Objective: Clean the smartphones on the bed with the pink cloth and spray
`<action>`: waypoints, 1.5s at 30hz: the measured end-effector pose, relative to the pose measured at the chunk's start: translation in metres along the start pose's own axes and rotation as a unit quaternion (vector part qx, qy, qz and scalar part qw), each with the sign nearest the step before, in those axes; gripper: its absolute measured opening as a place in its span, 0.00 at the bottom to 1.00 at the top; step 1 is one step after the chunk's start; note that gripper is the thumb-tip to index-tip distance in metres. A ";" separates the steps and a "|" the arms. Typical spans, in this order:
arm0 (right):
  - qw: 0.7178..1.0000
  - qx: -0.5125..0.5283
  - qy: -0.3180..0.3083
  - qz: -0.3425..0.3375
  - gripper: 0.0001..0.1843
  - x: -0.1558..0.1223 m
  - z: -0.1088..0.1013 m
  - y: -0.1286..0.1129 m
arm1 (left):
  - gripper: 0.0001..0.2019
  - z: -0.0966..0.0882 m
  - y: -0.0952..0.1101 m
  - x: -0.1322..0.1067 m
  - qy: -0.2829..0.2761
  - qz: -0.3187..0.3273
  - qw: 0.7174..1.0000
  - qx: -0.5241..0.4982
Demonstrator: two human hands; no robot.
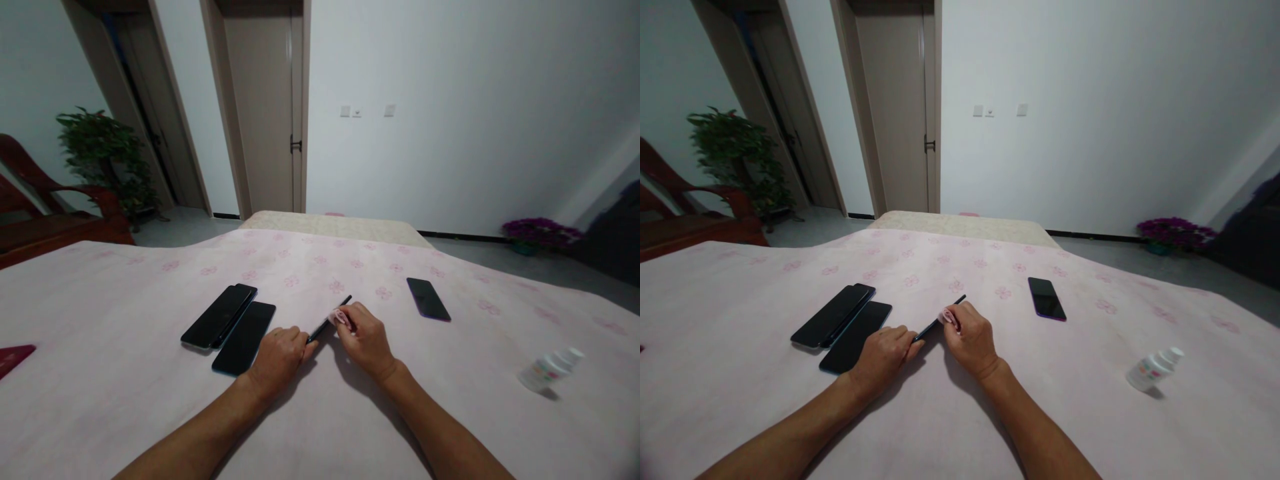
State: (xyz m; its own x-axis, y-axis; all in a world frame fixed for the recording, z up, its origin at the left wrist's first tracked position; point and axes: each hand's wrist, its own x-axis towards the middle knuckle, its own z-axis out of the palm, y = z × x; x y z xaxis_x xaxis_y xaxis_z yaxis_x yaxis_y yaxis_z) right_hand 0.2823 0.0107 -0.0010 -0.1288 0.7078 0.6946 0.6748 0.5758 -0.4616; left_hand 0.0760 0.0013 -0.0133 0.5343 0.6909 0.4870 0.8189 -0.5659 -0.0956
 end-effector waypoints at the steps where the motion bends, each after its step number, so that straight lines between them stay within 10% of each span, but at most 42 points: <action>1: 1.000 -0.003 0.006 0.005 0.06 0.000 0.000 0.000 | 0.11 -0.001 0.000 0.000 -0.005 0.000 1.000 -0.001; 37: 0.999 0.012 0.025 0.035 0.07 0.009 0.002 0.013 | 0.15 -0.001 0.008 -0.003 0.006 0.008 0.999 -0.040; 45: 0.969 -0.029 0.084 0.231 0.12 0.016 0.011 0.057 | 0.16 0.005 0.008 -0.005 0.004 -0.041 0.993 -0.107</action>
State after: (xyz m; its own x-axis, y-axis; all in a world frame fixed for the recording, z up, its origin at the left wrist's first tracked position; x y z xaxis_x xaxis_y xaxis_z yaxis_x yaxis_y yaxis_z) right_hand 0.3110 0.0594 -0.0223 0.3131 0.8049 0.5042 0.6726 0.1869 -0.7160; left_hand 0.0807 -0.0046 -0.0205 0.4649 0.7363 0.4917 0.7959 -0.5908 0.1322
